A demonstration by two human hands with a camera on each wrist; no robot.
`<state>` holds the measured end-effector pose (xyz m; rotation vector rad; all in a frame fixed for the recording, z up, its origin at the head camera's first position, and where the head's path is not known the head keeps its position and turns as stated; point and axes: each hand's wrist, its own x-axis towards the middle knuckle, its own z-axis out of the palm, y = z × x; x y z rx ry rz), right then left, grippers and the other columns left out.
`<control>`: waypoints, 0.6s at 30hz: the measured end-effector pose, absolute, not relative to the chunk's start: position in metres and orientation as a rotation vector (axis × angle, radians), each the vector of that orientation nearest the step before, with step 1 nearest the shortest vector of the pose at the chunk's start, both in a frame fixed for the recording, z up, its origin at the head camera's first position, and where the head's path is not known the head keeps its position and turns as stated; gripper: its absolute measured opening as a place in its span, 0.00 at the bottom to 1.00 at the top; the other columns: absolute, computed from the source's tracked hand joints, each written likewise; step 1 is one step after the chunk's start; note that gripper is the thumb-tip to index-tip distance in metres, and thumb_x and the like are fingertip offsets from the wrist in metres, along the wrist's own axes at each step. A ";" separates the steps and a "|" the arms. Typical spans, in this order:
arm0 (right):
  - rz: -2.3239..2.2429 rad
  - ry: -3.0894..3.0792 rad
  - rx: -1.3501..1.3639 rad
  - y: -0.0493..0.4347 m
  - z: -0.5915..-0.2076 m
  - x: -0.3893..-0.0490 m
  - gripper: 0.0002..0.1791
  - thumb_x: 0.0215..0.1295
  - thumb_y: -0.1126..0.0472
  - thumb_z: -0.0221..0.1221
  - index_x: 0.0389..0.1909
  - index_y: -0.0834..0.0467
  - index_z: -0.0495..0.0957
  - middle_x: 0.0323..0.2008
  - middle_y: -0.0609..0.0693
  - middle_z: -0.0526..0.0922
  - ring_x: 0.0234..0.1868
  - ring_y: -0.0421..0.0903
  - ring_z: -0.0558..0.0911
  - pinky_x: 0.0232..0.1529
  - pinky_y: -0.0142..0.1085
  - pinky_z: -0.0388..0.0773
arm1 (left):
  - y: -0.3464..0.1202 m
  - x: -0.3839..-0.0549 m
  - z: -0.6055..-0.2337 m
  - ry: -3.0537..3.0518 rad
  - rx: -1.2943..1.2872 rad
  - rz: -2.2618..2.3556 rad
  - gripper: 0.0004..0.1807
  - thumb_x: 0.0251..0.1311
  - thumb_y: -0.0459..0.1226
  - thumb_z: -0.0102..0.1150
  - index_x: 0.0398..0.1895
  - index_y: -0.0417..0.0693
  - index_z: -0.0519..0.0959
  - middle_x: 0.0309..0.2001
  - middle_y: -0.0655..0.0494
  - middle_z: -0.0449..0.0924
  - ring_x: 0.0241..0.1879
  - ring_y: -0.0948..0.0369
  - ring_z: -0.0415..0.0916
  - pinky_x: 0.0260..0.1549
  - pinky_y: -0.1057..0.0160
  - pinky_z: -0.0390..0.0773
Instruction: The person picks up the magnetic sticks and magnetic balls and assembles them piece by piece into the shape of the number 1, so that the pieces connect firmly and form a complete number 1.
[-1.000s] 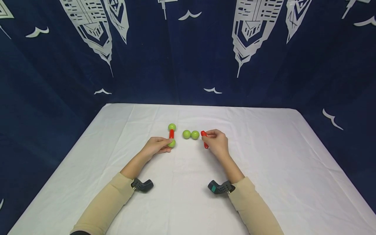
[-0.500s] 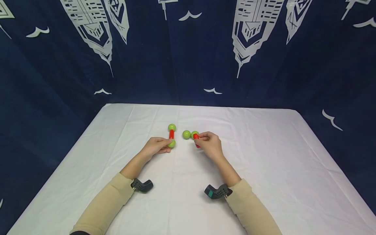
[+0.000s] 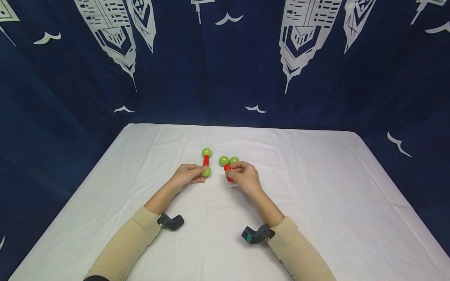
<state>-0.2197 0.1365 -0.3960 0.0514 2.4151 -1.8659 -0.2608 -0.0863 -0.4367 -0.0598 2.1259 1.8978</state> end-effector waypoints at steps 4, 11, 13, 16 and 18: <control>-1.851 2.407 0.033 0.132 -0.398 -0.218 0.15 0.60 0.65 0.63 0.45 0.69 0.76 0.33 0.53 0.84 0.31 0.40 0.82 0.33 0.30 0.82 | -0.086 -0.261 -0.436 2.126 -0.069 1.888 0.19 0.61 0.41 0.66 0.43 0.31 0.81 0.23 0.55 0.81 0.21 0.68 0.79 0.27 0.73 0.80; -1.870 2.352 -0.001 0.124 -0.404 -0.214 0.14 0.60 0.66 0.63 0.45 0.69 0.76 0.32 0.53 0.84 0.29 0.40 0.82 0.34 0.33 0.83 | -0.086 -0.261 -0.436 2.130 -0.064 1.882 0.19 0.61 0.42 0.67 0.42 0.32 0.82 0.23 0.55 0.81 0.22 0.68 0.79 0.28 0.73 0.80; -1.865 2.349 -0.004 0.121 -0.406 -0.214 0.14 0.60 0.66 0.63 0.44 0.69 0.76 0.31 0.52 0.84 0.29 0.40 0.82 0.34 0.34 0.83 | -0.087 -0.261 -0.436 2.129 -0.064 1.883 0.19 0.61 0.42 0.67 0.41 0.32 0.81 0.23 0.55 0.81 0.22 0.68 0.79 0.28 0.73 0.80; -1.843 2.356 -0.007 0.118 -0.409 -0.212 0.14 0.60 0.66 0.63 0.44 0.69 0.77 0.31 0.52 0.84 0.28 0.41 0.82 0.35 0.35 0.82 | -0.087 -0.261 -0.436 2.132 -0.058 1.883 0.19 0.61 0.43 0.67 0.41 0.32 0.82 0.23 0.55 0.81 0.22 0.68 0.78 0.27 0.74 0.80; -1.838 2.355 -0.011 0.116 -0.411 -0.212 0.13 0.59 0.66 0.64 0.43 0.69 0.77 0.30 0.52 0.84 0.27 0.41 0.82 0.34 0.34 0.82 | -0.087 -0.261 -0.437 2.131 -0.055 1.885 0.19 0.61 0.43 0.67 0.41 0.32 0.82 0.23 0.55 0.81 0.22 0.68 0.78 0.27 0.74 0.80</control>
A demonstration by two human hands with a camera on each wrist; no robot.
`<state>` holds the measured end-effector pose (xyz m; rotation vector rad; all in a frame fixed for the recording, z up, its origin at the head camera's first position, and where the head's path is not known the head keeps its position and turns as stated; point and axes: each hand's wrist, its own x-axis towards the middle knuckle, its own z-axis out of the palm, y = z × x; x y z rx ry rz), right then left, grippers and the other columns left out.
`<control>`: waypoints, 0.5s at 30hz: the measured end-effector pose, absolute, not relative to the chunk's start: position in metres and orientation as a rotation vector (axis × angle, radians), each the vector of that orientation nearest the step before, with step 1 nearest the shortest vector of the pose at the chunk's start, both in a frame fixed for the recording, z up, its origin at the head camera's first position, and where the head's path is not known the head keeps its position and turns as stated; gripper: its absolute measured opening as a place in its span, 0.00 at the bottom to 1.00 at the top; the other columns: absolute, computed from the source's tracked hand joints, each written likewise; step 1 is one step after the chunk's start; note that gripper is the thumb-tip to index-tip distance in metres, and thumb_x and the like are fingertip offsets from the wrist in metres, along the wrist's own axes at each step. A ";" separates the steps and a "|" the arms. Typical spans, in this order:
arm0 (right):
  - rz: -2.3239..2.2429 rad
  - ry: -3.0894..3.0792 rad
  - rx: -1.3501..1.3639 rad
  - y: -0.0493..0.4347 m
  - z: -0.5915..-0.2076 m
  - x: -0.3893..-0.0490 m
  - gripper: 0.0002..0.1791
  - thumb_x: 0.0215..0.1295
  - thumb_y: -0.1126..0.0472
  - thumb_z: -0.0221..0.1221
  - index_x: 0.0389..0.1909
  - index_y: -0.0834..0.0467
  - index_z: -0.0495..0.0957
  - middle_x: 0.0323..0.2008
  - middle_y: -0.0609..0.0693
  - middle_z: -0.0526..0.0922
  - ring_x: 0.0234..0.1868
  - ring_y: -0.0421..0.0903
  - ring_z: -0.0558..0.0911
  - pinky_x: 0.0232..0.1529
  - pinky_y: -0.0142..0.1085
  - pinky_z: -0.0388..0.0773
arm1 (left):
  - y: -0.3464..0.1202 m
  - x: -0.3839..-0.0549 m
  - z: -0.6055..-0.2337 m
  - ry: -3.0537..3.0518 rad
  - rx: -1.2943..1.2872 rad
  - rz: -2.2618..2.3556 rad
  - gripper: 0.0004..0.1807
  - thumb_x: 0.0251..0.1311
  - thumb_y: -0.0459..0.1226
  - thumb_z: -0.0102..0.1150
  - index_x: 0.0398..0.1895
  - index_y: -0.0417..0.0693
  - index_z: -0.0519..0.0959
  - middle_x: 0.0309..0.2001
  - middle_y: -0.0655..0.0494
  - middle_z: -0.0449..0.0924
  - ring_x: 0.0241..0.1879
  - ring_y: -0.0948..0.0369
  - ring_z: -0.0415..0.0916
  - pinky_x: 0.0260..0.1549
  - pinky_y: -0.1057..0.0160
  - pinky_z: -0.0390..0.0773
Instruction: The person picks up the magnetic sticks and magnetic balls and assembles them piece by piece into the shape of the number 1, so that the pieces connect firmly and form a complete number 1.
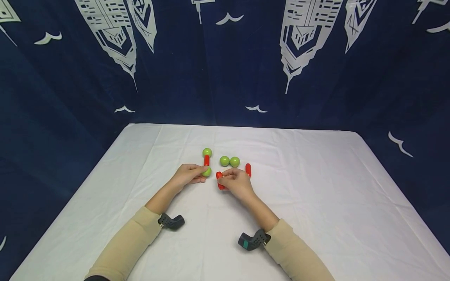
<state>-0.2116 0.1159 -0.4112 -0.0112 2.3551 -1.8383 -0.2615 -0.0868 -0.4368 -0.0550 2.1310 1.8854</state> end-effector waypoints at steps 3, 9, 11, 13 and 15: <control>-1.841 2.340 -0.024 0.114 -0.414 -0.211 0.13 0.59 0.66 0.64 0.42 0.69 0.78 0.29 0.52 0.84 0.26 0.41 0.82 0.33 0.33 0.81 | -0.087 -0.262 -0.437 2.123 -0.053 1.890 0.19 0.61 0.43 0.67 0.41 0.32 0.82 0.24 0.55 0.81 0.22 0.67 0.78 0.28 0.74 0.80; -1.882 2.282 -0.055 0.109 -0.416 -0.208 0.14 0.59 0.68 0.64 0.43 0.72 0.77 0.29 0.52 0.84 0.26 0.40 0.81 0.31 0.32 0.81 | -0.088 -0.262 -0.437 2.135 -0.051 1.875 0.19 0.61 0.43 0.66 0.43 0.32 0.82 0.25 0.54 0.82 0.23 0.67 0.79 0.29 0.72 0.81; -1.891 2.265 -0.048 0.107 -0.417 -0.207 0.14 0.59 0.69 0.64 0.43 0.72 0.77 0.29 0.53 0.84 0.26 0.40 0.81 0.31 0.32 0.81 | -0.088 -0.262 -0.437 2.145 -0.048 1.866 0.20 0.62 0.44 0.66 0.43 0.32 0.82 0.25 0.53 0.83 0.23 0.66 0.80 0.29 0.72 0.81; -1.894 2.252 -0.044 0.105 -0.418 -0.207 0.14 0.59 0.69 0.65 0.43 0.72 0.77 0.29 0.52 0.84 0.26 0.40 0.81 0.31 0.32 0.81 | -0.088 -0.263 -0.437 2.147 -0.049 1.860 0.20 0.62 0.44 0.65 0.44 0.33 0.82 0.25 0.53 0.83 0.24 0.66 0.80 0.30 0.72 0.81; -1.889 2.244 -0.047 0.104 -0.419 -0.207 0.14 0.59 0.68 0.65 0.43 0.72 0.76 0.29 0.52 0.84 0.26 0.40 0.81 0.32 0.32 0.82 | -0.088 -0.263 -0.438 2.142 -0.054 1.862 0.21 0.61 0.44 0.66 0.44 0.32 0.82 0.25 0.53 0.83 0.24 0.66 0.80 0.30 0.72 0.81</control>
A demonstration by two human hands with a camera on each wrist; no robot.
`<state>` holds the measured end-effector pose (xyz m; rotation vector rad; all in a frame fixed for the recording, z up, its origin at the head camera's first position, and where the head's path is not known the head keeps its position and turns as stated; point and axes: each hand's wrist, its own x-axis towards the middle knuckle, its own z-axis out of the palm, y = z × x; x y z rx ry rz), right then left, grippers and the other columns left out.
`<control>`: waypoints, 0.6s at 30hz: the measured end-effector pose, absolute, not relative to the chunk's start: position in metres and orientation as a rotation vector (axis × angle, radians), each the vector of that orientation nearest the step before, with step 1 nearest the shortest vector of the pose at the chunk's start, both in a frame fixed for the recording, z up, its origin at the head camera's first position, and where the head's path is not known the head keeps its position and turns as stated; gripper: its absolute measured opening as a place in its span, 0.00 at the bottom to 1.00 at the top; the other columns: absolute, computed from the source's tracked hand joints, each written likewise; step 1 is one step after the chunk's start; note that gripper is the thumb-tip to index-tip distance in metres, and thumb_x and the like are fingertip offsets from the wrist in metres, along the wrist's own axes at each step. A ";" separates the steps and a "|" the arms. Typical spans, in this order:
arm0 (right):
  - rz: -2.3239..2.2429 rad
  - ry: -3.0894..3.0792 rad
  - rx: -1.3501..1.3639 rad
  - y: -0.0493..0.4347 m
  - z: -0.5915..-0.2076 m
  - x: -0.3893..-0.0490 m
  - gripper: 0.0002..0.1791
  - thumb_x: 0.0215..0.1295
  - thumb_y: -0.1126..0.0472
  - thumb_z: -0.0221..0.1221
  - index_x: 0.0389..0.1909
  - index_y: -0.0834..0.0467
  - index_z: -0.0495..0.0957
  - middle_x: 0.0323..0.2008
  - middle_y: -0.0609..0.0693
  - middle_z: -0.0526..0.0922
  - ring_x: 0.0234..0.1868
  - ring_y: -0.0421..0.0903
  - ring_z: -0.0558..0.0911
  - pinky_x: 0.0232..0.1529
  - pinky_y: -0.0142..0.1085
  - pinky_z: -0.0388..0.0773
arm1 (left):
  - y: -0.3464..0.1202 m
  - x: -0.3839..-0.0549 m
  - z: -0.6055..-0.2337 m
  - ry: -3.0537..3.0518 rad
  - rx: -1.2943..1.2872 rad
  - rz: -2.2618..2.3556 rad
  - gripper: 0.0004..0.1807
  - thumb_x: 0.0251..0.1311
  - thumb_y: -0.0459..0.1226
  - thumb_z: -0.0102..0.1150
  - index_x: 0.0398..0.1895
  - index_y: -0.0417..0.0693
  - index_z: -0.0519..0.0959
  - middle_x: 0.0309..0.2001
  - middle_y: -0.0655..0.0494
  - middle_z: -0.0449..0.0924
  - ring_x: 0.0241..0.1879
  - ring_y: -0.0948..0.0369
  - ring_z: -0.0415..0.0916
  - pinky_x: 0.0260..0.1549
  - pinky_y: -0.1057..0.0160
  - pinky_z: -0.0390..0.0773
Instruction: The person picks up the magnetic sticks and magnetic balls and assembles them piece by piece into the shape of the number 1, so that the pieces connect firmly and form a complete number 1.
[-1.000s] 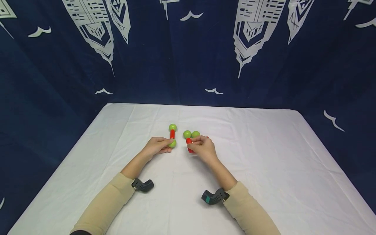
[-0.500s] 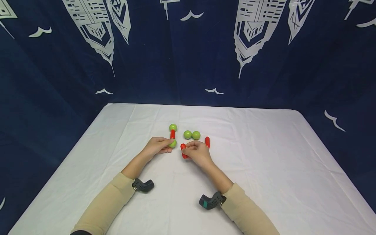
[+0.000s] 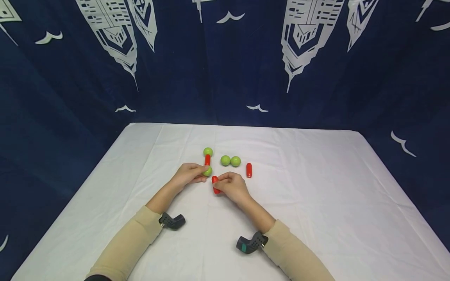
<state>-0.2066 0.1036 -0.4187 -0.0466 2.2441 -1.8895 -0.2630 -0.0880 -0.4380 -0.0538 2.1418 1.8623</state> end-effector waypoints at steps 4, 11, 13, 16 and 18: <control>-1.883 2.236 -0.052 0.099 -0.421 -0.207 0.14 0.59 0.68 0.64 0.43 0.72 0.77 0.29 0.52 0.84 0.26 0.40 0.81 0.33 0.33 0.82 | -0.088 -0.263 -0.438 2.140 -0.061 1.864 0.22 0.61 0.45 0.66 0.44 0.32 0.82 0.25 0.53 0.83 0.24 0.66 0.81 0.30 0.71 0.82; -1.915 2.207 -0.062 0.091 -0.424 -0.210 0.13 0.59 0.69 0.64 0.42 0.73 0.77 0.27 0.52 0.84 0.25 0.41 0.82 0.32 0.32 0.82 | -0.089 -0.262 -0.437 2.133 -0.057 1.856 0.21 0.60 0.45 0.67 0.44 0.33 0.82 0.28 0.53 0.83 0.26 0.66 0.80 0.34 0.69 0.82; -1.920 2.200 -0.062 0.090 -0.424 -0.211 0.13 0.59 0.69 0.64 0.42 0.73 0.77 0.27 0.52 0.84 0.26 0.41 0.82 0.32 0.33 0.83 | -0.088 -0.262 -0.437 2.128 -0.056 1.865 0.20 0.60 0.44 0.67 0.44 0.33 0.82 0.28 0.53 0.83 0.25 0.66 0.80 0.32 0.71 0.82; -1.928 2.192 -0.050 0.087 -0.424 -0.212 0.12 0.59 0.69 0.64 0.41 0.72 0.77 0.27 0.52 0.83 0.25 0.40 0.82 0.32 0.32 0.83 | -0.088 -0.262 -0.438 2.126 -0.052 1.874 0.20 0.61 0.44 0.66 0.44 0.33 0.82 0.30 0.53 0.84 0.26 0.66 0.80 0.32 0.71 0.82; -1.932 2.190 -0.036 0.085 -0.424 -0.212 0.12 0.58 0.69 0.64 0.41 0.72 0.77 0.27 0.52 0.84 0.25 0.40 0.82 0.31 0.32 0.82 | -0.088 -0.262 -0.438 2.127 -0.050 1.877 0.20 0.61 0.44 0.66 0.44 0.33 0.82 0.31 0.53 0.84 0.26 0.66 0.80 0.32 0.71 0.82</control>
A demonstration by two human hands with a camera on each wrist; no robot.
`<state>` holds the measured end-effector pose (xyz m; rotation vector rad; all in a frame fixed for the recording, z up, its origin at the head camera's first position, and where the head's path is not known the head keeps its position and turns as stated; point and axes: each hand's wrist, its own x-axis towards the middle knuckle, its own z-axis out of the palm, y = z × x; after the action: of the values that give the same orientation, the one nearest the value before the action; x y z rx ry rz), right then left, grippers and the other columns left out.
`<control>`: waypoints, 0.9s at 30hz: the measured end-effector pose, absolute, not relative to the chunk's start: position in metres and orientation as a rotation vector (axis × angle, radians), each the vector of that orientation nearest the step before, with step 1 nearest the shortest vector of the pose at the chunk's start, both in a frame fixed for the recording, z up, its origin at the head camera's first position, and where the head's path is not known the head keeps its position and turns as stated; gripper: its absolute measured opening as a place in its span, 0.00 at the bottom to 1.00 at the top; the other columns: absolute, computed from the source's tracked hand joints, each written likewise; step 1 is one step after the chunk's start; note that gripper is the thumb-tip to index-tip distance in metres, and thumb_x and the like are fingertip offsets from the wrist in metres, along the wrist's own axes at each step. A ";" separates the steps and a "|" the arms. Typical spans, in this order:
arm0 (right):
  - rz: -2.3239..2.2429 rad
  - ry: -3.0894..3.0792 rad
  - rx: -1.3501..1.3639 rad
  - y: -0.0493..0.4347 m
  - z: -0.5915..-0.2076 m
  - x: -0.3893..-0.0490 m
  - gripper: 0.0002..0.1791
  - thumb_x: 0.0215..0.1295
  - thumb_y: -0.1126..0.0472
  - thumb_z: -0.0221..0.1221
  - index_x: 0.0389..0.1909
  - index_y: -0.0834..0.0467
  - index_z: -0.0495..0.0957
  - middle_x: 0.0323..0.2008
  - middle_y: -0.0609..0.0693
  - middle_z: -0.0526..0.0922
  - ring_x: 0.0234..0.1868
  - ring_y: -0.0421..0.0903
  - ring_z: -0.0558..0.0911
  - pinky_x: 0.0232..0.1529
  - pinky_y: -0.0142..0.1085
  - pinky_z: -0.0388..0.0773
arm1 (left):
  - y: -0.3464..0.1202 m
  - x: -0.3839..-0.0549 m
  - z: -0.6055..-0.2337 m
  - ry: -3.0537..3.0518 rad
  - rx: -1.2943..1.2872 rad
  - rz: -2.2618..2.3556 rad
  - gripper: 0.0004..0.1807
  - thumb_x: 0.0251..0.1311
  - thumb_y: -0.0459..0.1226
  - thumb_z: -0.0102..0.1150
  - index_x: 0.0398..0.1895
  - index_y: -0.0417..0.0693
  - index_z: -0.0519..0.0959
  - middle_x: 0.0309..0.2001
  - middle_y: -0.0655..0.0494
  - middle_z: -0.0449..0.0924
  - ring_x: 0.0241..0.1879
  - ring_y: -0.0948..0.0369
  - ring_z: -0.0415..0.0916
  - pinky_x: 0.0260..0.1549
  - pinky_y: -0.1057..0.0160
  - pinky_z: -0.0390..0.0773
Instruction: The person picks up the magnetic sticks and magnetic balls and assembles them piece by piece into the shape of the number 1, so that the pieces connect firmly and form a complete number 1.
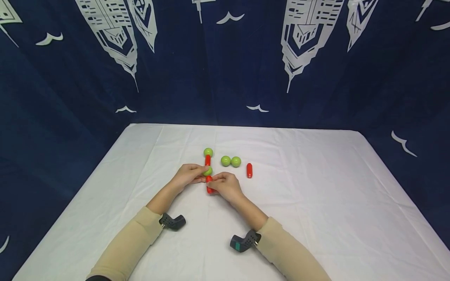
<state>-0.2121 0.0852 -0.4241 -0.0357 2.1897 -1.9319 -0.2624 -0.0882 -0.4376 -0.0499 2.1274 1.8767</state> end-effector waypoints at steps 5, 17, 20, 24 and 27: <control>-1.928 2.195 0.017 0.080 -0.425 -0.213 0.11 0.58 0.69 0.64 0.39 0.71 0.78 0.28 0.52 0.83 0.25 0.40 0.82 0.30 0.31 0.82 | -0.088 -0.261 -0.437 2.143 -0.045 1.870 0.20 0.60 0.44 0.67 0.43 0.33 0.83 0.29 0.54 0.83 0.25 0.66 0.80 0.32 0.71 0.82; -1.932 2.187 0.088 0.072 -0.427 -0.216 0.10 0.58 0.68 0.65 0.38 0.70 0.79 0.31 0.55 0.82 0.27 0.41 0.82 0.30 0.31 0.82 | -0.089 -0.262 -0.438 2.183 -0.044 1.858 0.20 0.60 0.45 0.67 0.43 0.35 0.84 0.29 0.55 0.84 0.26 0.66 0.80 0.32 0.70 0.82; -1.925 2.194 0.104 0.071 -0.426 -0.217 0.11 0.58 0.68 0.65 0.39 0.70 0.79 0.31 0.54 0.82 0.26 0.40 0.82 0.30 0.30 0.82 | -0.088 -0.262 -0.437 2.193 -0.045 1.856 0.20 0.60 0.45 0.67 0.42 0.34 0.84 0.29 0.55 0.83 0.26 0.67 0.79 0.32 0.70 0.82; -1.927 2.186 0.118 0.071 -0.427 -0.218 0.11 0.59 0.68 0.65 0.40 0.71 0.78 0.30 0.54 0.83 0.26 0.40 0.82 0.30 0.30 0.82 | -0.088 -0.262 -0.437 2.196 -0.048 1.853 0.20 0.60 0.45 0.67 0.43 0.34 0.84 0.29 0.55 0.83 0.25 0.67 0.78 0.31 0.71 0.81; -1.933 2.179 0.118 0.071 -0.427 -0.219 0.12 0.59 0.68 0.65 0.40 0.71 0.78 0.31 0.55 0.83 0.26 0.40 0.82 0.31 0.32 0.83 | -0.088 -0.262 -0.437 2.201 -0.047 1.849 0.20 0.60 0.44 0.67 0.42 0.34 0.84 0.29 0.55 0.83 0.25 0.67 0.78 0.30 0.72 0.81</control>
<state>-0.2187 0.0710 -0.4269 0.1179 2.1788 -1.9328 -0.2616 -0.0879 -0.4375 -0.0473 2.2010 1.8490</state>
